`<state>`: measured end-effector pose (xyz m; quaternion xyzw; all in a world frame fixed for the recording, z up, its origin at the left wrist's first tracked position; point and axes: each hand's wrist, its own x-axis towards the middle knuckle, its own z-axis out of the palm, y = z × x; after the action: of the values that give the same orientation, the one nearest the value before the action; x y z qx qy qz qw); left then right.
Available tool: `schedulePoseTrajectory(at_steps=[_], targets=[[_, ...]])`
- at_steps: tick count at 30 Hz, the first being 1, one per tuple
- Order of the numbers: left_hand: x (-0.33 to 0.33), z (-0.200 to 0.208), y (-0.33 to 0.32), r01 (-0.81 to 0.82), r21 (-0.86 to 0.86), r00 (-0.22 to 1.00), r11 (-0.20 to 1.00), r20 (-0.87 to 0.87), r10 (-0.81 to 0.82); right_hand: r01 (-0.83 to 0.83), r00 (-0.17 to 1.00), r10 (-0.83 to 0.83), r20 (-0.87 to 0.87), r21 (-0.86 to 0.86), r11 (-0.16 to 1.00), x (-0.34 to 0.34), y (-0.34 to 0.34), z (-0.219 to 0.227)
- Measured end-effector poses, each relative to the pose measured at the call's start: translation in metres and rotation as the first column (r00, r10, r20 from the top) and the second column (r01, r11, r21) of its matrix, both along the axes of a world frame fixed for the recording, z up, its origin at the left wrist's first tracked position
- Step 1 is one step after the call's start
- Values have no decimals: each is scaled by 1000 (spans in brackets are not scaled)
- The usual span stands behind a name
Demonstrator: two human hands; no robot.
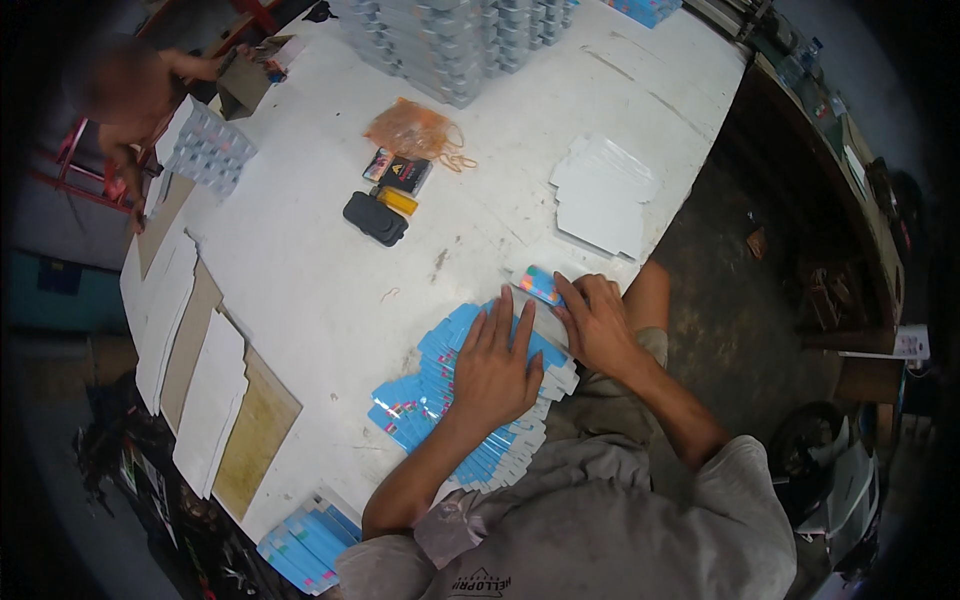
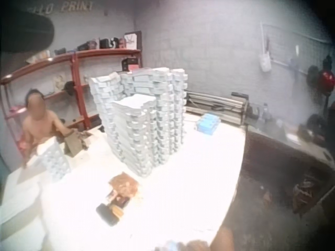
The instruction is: The person gathers a stack of blue printed paper sheets, aligns them, and secures the bundle with a rubber band. They then move the bundle to another table and begin inserting individual white paper sheets into the blue printed sleeves one by one.
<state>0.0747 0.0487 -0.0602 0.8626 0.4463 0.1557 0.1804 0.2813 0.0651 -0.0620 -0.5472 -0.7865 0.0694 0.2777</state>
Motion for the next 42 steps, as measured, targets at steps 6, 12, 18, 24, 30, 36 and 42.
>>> schedulePoseTrajectory(at_steps=[6,12,18,24,30,36,42], targets=[[-3,3,4,151,15,983,988,-106,-148,-95,967,-21,-254,-433,896,5,-7,-11],[-1,14,8,103,-40,994,994,-21,-104,94,992,-110,53,247,964,57,51,-14],[3,2,7,55,57,996,997,63,-58,-15,979,30,-202,77,997,26,22,-15],[3,4,6,28,58,994,998,106,-34,-69,997,64,33,201,977,10,-2,-10],[4,4,5,18,76,994,997,107,-26,0,994,19,-109,176,984,4,-4,-25],[2,5,6,16,64,994,998,107,-22,102,900,-217,-378,-301,948,-1,1,-10],[2,0,5,19,26,996,999,85,-21,-3,998,5,57,-34,999,8,1,-21]])
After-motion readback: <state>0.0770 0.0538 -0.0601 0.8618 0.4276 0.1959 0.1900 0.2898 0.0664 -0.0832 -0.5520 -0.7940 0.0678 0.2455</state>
